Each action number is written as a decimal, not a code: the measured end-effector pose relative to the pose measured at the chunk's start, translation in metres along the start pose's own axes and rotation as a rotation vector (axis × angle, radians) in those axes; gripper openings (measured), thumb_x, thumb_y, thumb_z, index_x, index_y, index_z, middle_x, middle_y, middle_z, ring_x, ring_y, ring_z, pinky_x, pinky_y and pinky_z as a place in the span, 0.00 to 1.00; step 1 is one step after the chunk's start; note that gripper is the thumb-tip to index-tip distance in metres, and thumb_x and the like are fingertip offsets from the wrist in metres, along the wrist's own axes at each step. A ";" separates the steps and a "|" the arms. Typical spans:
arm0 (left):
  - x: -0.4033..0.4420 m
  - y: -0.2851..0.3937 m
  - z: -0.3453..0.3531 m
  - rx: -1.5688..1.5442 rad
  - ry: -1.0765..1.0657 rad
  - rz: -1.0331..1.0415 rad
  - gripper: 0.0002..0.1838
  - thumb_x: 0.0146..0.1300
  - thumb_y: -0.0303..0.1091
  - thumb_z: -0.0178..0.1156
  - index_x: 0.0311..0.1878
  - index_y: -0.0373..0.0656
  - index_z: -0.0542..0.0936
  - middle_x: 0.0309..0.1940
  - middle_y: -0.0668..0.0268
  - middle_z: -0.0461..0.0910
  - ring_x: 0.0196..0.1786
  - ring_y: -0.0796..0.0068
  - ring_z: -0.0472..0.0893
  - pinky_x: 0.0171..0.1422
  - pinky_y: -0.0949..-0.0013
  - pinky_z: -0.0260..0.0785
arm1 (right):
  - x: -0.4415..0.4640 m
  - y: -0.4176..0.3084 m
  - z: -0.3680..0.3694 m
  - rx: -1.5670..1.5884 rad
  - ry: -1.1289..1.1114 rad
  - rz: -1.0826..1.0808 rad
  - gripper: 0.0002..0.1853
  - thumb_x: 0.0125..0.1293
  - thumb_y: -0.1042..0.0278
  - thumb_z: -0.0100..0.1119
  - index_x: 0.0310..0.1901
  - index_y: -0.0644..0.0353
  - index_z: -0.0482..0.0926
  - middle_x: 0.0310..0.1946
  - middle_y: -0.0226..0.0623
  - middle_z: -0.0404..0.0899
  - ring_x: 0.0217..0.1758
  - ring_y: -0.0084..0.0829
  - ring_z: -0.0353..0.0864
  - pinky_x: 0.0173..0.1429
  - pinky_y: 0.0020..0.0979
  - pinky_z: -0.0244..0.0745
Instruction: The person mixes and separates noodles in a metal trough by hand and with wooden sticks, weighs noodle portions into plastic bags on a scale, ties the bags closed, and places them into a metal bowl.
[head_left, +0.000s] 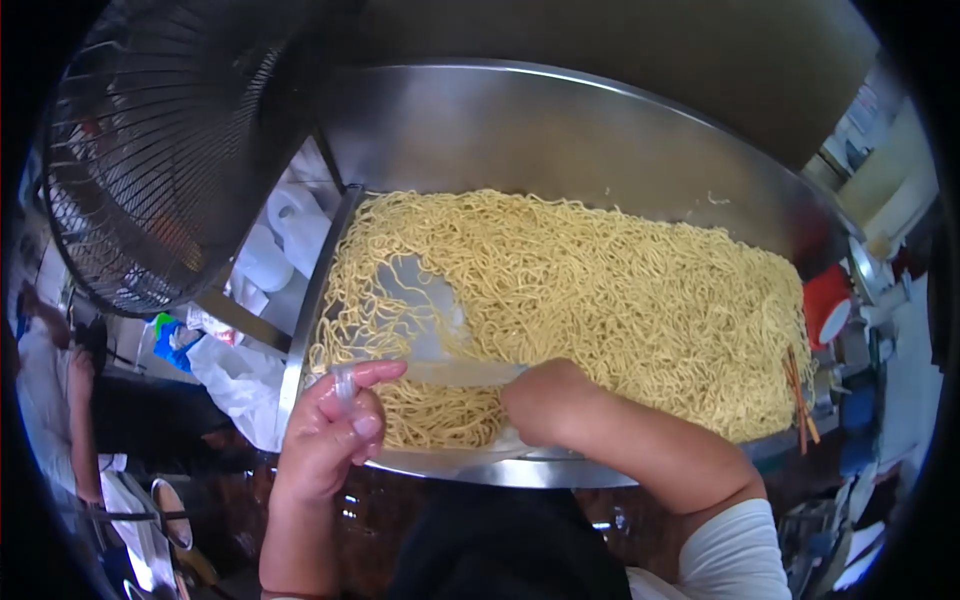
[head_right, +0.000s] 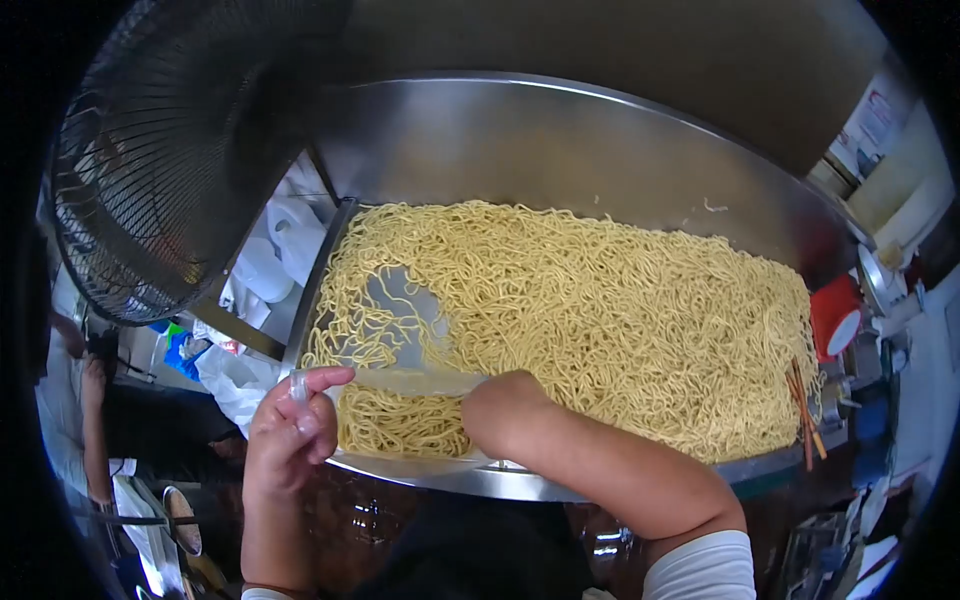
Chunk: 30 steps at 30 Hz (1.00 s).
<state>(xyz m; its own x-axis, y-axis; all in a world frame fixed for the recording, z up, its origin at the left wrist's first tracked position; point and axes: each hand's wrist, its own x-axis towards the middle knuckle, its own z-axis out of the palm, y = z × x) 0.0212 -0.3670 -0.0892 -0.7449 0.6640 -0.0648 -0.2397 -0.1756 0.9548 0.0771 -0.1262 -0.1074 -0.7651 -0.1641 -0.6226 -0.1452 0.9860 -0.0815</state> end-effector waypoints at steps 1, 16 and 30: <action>0.003 -0.004 0.001 0.020 -0.041 -0.016 0.28 0.60 0.37 0.64 0.61 0.32 0.72 0.25 0.71 0.75 0.27 0.81 0.74 0.33 0.77 0.66 | -0.009 -0.003 -0.007 0.018 -0.009 0.019 0.12 0.57 0.60 0.59 0.36 0.59 0.85 0.33 0.41 0.84 0.39 0.43 0.84 0.43 0.42 0.78; 0.021 -0.055 0.017 -0.030 -0.002 0.032 0.18 0.70 0.48 0.50 0.32 0.42 0.74 0.14 0.72 0.67 0.14 0.81 0.63 0.22 0.73 0.59 | -0.137 0.053 0.148 1.031 1.110 0.096 0.09 0.60 0.64 0.66 0.39 0.59 0.81 0.27 0.33 0.79 0.28 0.25 0.78 0.35 0.26 0.73; 0.026 0.104 0.164 0.001 -0.204 0.431 0.27 0.76 0.44 0.43 0.70 0.38 0.60 0.22 0.73 0.64 0.17 0.88 0.58 0.21 0.83 0.51 | -0.342 0.214 0.333 1.675 1.135 0.368 0.06 0.65 0.69 0.63 0.41 0.61 0.81 0.30 0.23 0.78 0.31 0.12 0.70 0.36 0.17 0.68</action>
<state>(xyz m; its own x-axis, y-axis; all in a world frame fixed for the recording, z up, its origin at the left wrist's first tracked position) 0.0791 -0.2488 0.0561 -0.6391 0.6598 0.3952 0.0648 -0.4658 0.8825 0.5170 0.1504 -0.1712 -0.6783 0.7152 -0.1683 0.1624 -0.0774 -0.9837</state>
